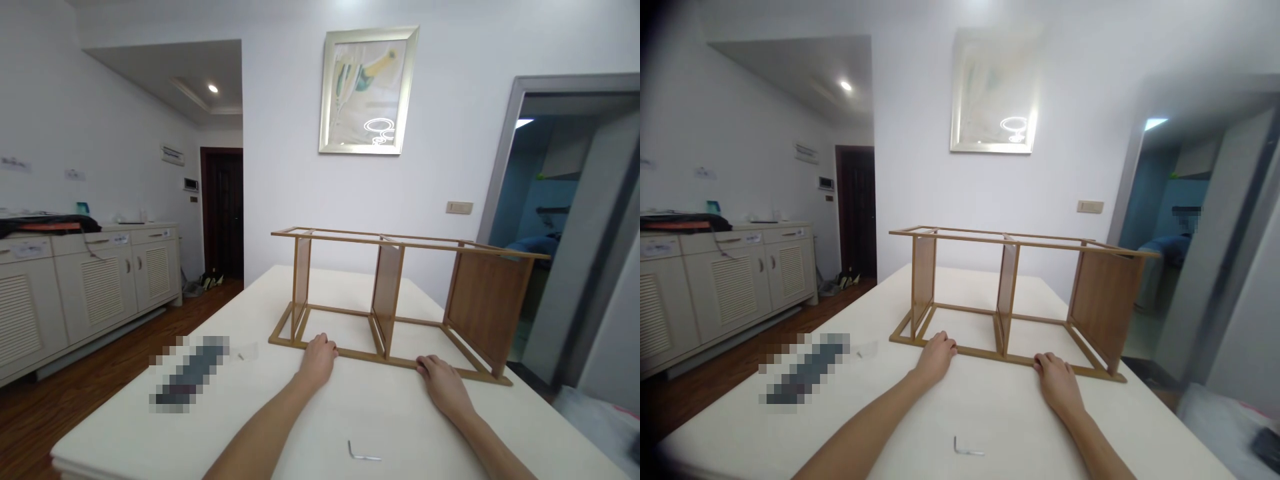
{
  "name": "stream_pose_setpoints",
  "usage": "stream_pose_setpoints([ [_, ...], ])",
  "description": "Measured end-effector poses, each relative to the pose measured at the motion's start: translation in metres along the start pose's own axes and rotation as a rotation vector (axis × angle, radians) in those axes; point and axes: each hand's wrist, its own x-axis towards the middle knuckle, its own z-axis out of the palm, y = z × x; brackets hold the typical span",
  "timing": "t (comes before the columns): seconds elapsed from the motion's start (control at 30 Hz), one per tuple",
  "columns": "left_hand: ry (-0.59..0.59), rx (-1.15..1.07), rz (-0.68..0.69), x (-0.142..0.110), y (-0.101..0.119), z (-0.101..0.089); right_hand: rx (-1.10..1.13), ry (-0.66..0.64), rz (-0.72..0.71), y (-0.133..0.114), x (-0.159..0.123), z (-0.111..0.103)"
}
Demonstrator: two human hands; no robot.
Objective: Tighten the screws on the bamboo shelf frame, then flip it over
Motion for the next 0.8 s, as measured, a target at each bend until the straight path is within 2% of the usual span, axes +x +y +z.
stream_pose_setpoints([
  [0.23,0.018,0.042,0.051,-0.029,0.006,-0.007,0.024,0.063,0.000,-0.007,-0.036,-0.013],
  [0.4,0.133,0.105,0.125,-0.031,-0.002,0.010,0.029,0.243,-0.008,-0.011,-0.054,-0.017],
  [0.5,0.238,0.129,0.203,-0.030,-0.007,0.021,0.025,0.346,-0.014,-0.011,-0.057,-0.017],
  [0.57,0.354,0.157,0.265,-0.032,-0.007,0.023,0.018,0.426,-0.017,-0.011,-0.058,-0.020],
  [0.7,0.649,0.280,0.358,-0.037,0.001,0.015,0.017,0.592,-0.072,-0.015,-0.060,-0.032],
  [0.8,0.714,0.363,0.393,-0.038,0.004,0.003,0.036,0.648,-0.114,-0.020,-0.063,-0.042],
])
